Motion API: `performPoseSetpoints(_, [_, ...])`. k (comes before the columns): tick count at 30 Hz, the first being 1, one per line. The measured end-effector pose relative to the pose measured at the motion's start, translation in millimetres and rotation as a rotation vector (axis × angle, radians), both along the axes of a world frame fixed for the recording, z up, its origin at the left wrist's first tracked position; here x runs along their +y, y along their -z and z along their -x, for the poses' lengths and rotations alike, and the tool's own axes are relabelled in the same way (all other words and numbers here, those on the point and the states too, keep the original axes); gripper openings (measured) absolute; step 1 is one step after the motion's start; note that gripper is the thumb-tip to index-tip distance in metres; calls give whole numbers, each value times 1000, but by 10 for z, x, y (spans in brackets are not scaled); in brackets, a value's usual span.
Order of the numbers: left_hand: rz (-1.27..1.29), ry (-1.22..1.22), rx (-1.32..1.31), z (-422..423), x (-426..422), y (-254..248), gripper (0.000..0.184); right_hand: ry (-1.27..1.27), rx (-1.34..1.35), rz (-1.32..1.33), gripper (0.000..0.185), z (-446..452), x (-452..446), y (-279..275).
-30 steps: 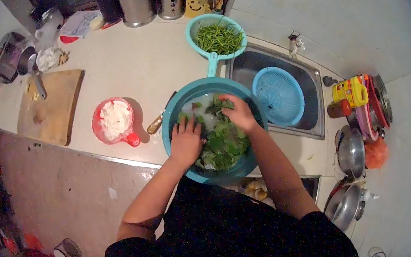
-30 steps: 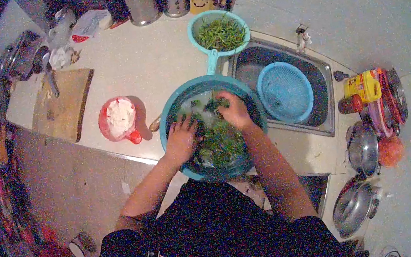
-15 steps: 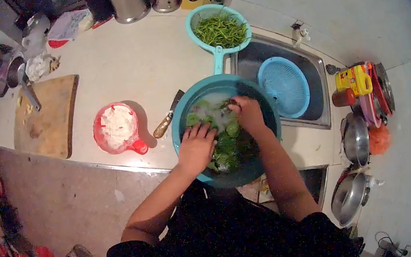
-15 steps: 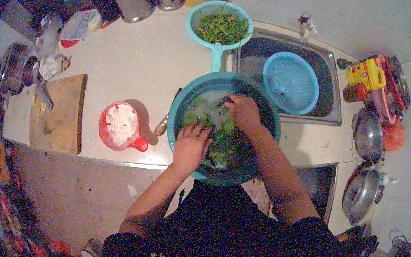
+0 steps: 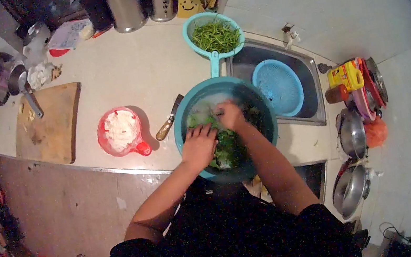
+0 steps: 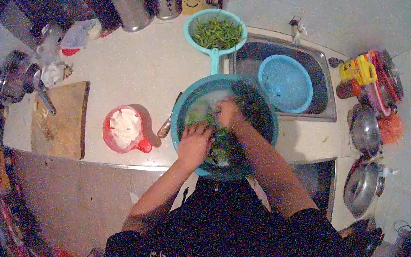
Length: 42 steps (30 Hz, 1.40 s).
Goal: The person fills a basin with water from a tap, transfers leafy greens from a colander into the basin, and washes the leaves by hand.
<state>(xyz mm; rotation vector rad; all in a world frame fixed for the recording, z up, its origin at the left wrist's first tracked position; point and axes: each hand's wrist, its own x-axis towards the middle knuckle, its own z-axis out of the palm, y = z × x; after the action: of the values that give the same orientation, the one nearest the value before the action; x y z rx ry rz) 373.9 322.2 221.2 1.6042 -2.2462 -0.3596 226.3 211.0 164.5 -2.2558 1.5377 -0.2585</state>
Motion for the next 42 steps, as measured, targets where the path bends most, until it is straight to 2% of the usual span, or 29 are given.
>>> performPoseSetpoints(1, [6, -5, 1, -11, 6, -15, 29, 17, -240, 41, 24, 74, 20, -31])
performPoseSetpoints(2, [-33, -6, 24, -19, 9, -33, 30, 10, -237, 45, 24, 125, 9, -56])
performPoseSetpoints(4, [-71, -8, 51, -12, -1, -54, 31, 234, -716, -324, 24, 169, 24, -315])
performPoseSetpoints(5, [-68, -83, 278, -1, -29, -52, 33, 297, -881, -470, 24, 209, 32, -421])
performPoseSetpoints(6, [-64, -156, 505, 9, -72, -93, 35, 297, -879, -467, 24, 232, 50, -510])
performPoseSetpoints(7, [-63, -154, 509, 10, -139, -133, 35, 298, -889, -498, 25, 251, 72, -592])
performPoseSetpoints(9, [-494, -378, 984, 5, -325, -219, 41, 298, -894, -530, 26, 245, 126, -767])
performPoseSetpoints(10, [-331, -377, 1066, 60, -436, -52, 47, 322, -1014, -664, 27, 206, 161, -861])
performPoseSetpoints(12, [-558, -450, 1311, 141, -612, 137, 43, 345, -1128, -803, 29, 216, 179, -871])
performPoseSetpoints(13, [-557, -452, 1313, 165, -629, 166, 43, 151, -1266, -792, 27, 254, 166, -806])
performPoseSetpoints(14, [-667, -427, 1449, 180, -640, 194, 40, -48, -1398, -773, 27, 291, 153, -745])
performPoseSetpoints(15, [-779, -397, 1583, 202, -650, 226, 38, -48, -1399, -771, 27, 278, 142, -676])
performPoseSetpoints(17, [-715, -364, 1494, 262, -670, 362, 36, 117, -1068, -414, 23, 214, 124, -547])
performPoseSetpoints(18, [-651, -335, 1405, 283, -661, 373, 34, 118, -1072, -417, 23, 236, 122, -521])
performPoseSetpoints(20, [-515, -359, 1289, 318, -622, 387, 26, 126, -463, -127, 17, 257, 92, -474])
performPoseSetpoints(21, [-544, -408, 1263, 313, -602, 305, 24, 154, -597, -95, 15, 230, 68, -393])
performPoseSetpoints(23, [-565, -463, 1234, 292, -576, 140, 22, 186, -542, -54, 17, 333, -12, -296])
performPoseSetpoints(25, [-471, -547, 902, 254, -549, -70, 20, 251, -466, -61, 21, 391, -79, -324])
performPoseSetpoints(26, [-466, -551, 896, 248, -557, -24, 20, 247, -473, -61, 21, 389, -74, -316])
performPoseSetpoints(28, [7, -465, 609, 269, -600, 195, 25, 196, -569, 124, 21, 327, -22, -442])
performPoseSetpoints(29, [10, -466, 605, 300, -623, 304, 25, 194, -574, 125, 21, 314, -24, -375])
performPoseSetpoints(31, [365, -307, 179, 384, -660, 496, 30, -78, -350, 273, 25, 289, -28, -195])
performPoseSetpoints(32, [365, -310, 176, 402, -663, 567, 30, -81, -353, 272, 25, 279, 5, -150])
performPoseSetpoints(34, [-154, -272, -34, 423, -653, 569, 31, -137, -45, 149, 29, 247, 88, -121])
performPoseSetpoints(36, [-220, -274, -20, 421, -665, 571, 27, -146, -41, 128, 30, 249, 10, 36])
performPoseSetpoints(38, [-361, -337, -45, 409, -732, 554, 22, -133, 141, -109, 27, 251, -102, 44])
performPoseSetpoints(39, [-355, -340, -46, 405, -726, 485, 22, -134, 139, -103, 27, 264, -106, -17])
performPoseSetpoints(41, [-224, -420, 264, 389, -699, 358, 17, 140, -399, -243, 25, 299, -113, -130])
performPoseSetpoints(42, [-228, -423, 265, 399, -675, 295, 17, 138, -397, -248, 25, 309, -103, -126])
